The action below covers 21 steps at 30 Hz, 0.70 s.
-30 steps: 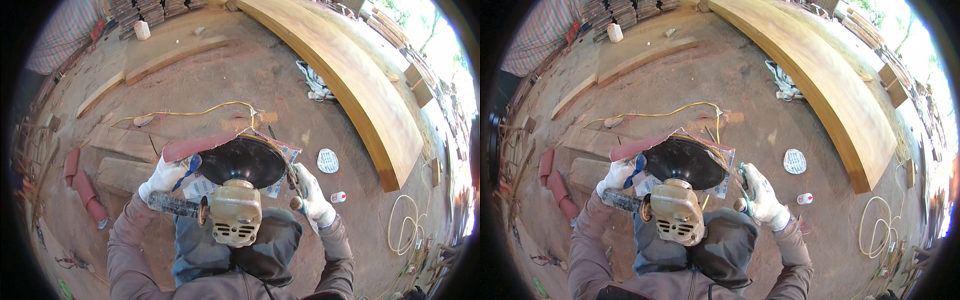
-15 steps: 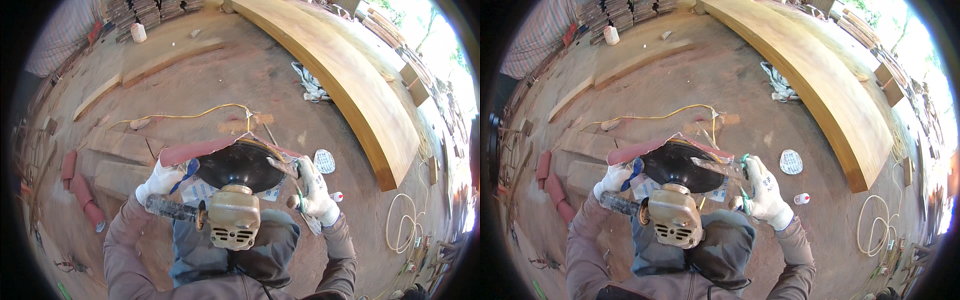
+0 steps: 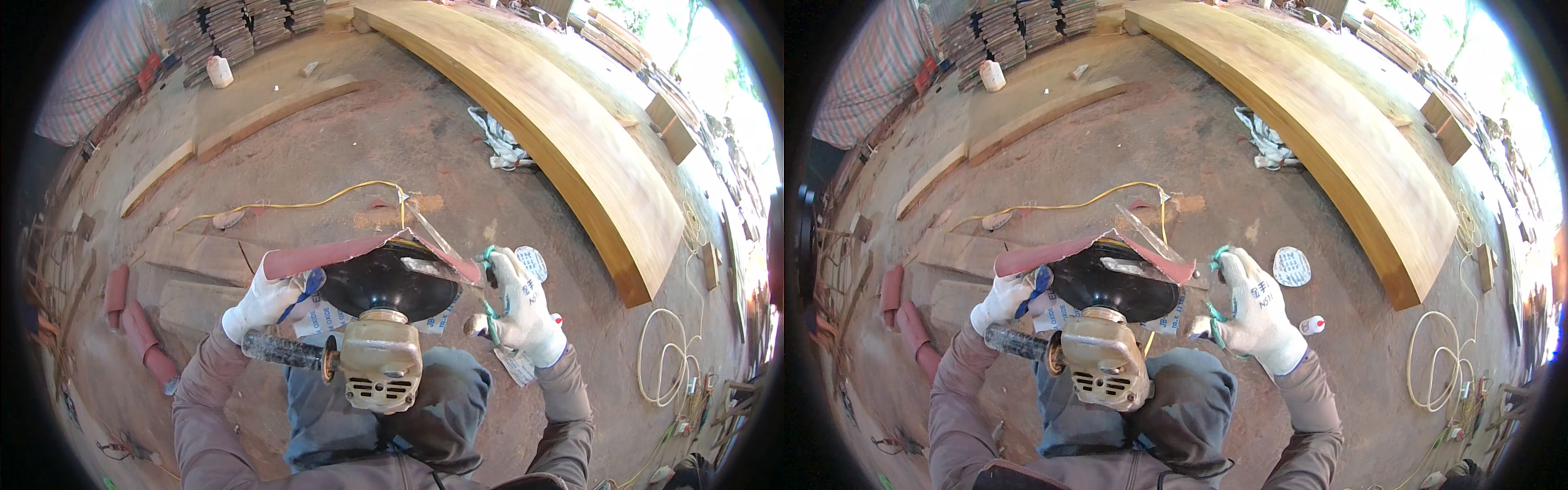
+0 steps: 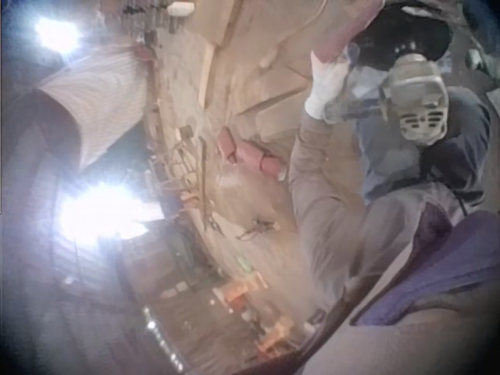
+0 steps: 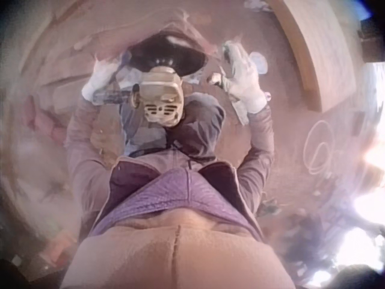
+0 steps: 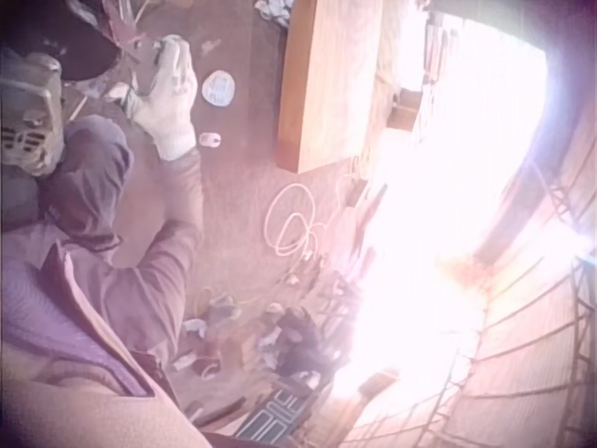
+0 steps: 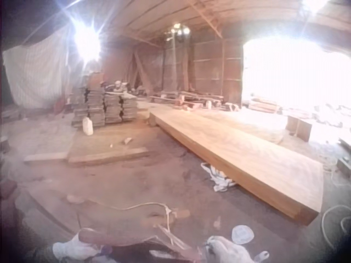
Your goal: The person prepares a handheld orbital sander by removing an old sanding pad, applying glue to a new pad, and attaching it to the sander. They then trim the excess sandpaper with scissors and organize the power cord.
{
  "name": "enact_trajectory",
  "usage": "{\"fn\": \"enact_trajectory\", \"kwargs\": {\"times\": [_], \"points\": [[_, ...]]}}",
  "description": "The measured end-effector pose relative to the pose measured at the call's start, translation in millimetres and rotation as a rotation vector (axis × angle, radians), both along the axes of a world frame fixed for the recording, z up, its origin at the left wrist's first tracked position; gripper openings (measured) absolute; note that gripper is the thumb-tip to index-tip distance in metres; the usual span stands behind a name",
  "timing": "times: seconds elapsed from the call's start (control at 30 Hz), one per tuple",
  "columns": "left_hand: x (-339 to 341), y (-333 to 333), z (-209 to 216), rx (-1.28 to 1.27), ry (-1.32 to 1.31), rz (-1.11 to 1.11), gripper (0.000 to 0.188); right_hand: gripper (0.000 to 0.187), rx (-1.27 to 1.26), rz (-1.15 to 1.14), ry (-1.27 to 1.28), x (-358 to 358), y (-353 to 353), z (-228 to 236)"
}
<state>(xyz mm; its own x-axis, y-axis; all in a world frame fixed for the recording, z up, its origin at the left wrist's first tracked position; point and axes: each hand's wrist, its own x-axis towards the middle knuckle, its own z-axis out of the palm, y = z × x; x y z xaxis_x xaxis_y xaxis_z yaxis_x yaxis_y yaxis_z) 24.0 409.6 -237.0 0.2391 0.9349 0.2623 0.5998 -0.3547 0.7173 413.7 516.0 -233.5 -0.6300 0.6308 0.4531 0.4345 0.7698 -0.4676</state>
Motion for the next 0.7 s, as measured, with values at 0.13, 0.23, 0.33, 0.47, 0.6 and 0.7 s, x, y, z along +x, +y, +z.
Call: {"fn": "enact_trajectory", "kwargs": {"times": [0.13, 0.23, 0.33, 0.47, 0.6, 0.7], "points": [[4.8, -1.3, 5.1, -0.139, -0.212, 0.109, 0.026, 0.097, -0.112, 0.014, -0.127, 4.2, 2.6, 6.7], [1.9, -0.3, 3.4, -0.111, -0.129, 0.124, 0.028, 0.097, -0.183, 0.009, -0.146, 10.5, 0.7, 5.0], [7.8, 5.9, 10.0, -0.096, -0.102, 0.106, 0.034, 0.096, -0.197, -0.015, -0.107, 10.6, -2.6, 7.2], [10.7, 8.2, 12.5, -0.128, -0.245, 0.065, 0.042, 0.093, -0.158, -0.001, 0.105, -3.7, -2.8, 2.9], [5.8, 9.0, 8.5, -0.075, -0.234, 0.047, 0.039, 0.090, -0.249, 0.004, 0.056, -4.2, -2.3, -0.1], [-1.4, 8.8, 7.6, 0.060, -0.024, 0.016, 0.031, 0.090, -0.287, -0.014, -0.036, -0.1, -4.6, 7.7]]}}
